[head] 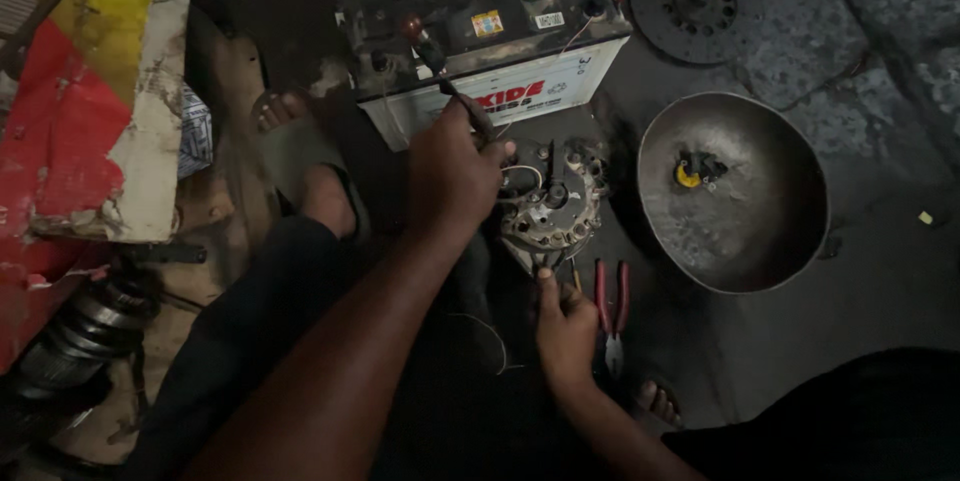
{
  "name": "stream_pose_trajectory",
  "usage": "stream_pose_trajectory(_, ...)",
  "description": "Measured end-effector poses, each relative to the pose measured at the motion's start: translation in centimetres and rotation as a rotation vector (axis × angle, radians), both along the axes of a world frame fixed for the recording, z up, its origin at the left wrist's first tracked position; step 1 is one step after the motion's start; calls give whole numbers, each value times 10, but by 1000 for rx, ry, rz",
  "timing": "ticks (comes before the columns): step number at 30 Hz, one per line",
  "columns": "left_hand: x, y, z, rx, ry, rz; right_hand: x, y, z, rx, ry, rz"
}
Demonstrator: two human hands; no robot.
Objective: The person is repairing an electrical component, possibly a starter motor, by connecting wires to a car battery and testing it. They use pliers to manipulate the wires and a screwdriver to adjust connections, creating sparks during the testing process.
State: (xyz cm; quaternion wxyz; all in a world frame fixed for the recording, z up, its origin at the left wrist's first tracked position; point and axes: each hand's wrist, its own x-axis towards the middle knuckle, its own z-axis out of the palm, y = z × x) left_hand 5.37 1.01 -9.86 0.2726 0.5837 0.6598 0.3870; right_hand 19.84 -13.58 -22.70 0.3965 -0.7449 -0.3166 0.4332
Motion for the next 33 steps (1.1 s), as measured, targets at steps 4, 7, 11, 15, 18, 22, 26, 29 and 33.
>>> stream_pose_trajectory(4, -1, 1, 1, 87, 38, -14, -2, 4, 16, -97, 22, -9)
stream_pose_trajectory(7, -1, 0, 3, 131, 13, -40, -2, 4, 26, -52, 96, -32)
stream_pose_trajectory(11, -1, -2, 5, -1, -28, 0, -1, -2, 24, 142, 100, 11)
stream_pose_trajectory(15, 0, 0, 7, 41, -9, -24, -3, -5, 7, 88, -217, 39)
stream_pose_trajectory(18, 0, 0, 7, -10, -22, -13, -3, -4, -2, 61, 14, 0)
stream_pose_trajectory(22, 0, -2, 6, 107, -32, -45, -3, -4, 1, -26, -40, 18)
stream_pose_trajectory(26, 1, -2, 6, 67, -43, -22, -5, -2, 11, -82, 52, -25)
stream_pose_trajectory(29, 1, -1, 6, 56, -46, -25, -6, 1, 15, -67, 41, -32)
stream_pose_trajectory(33, 0, 0, 4, -6, -44, -20, -7, 1, 14, -84, -26, -27)
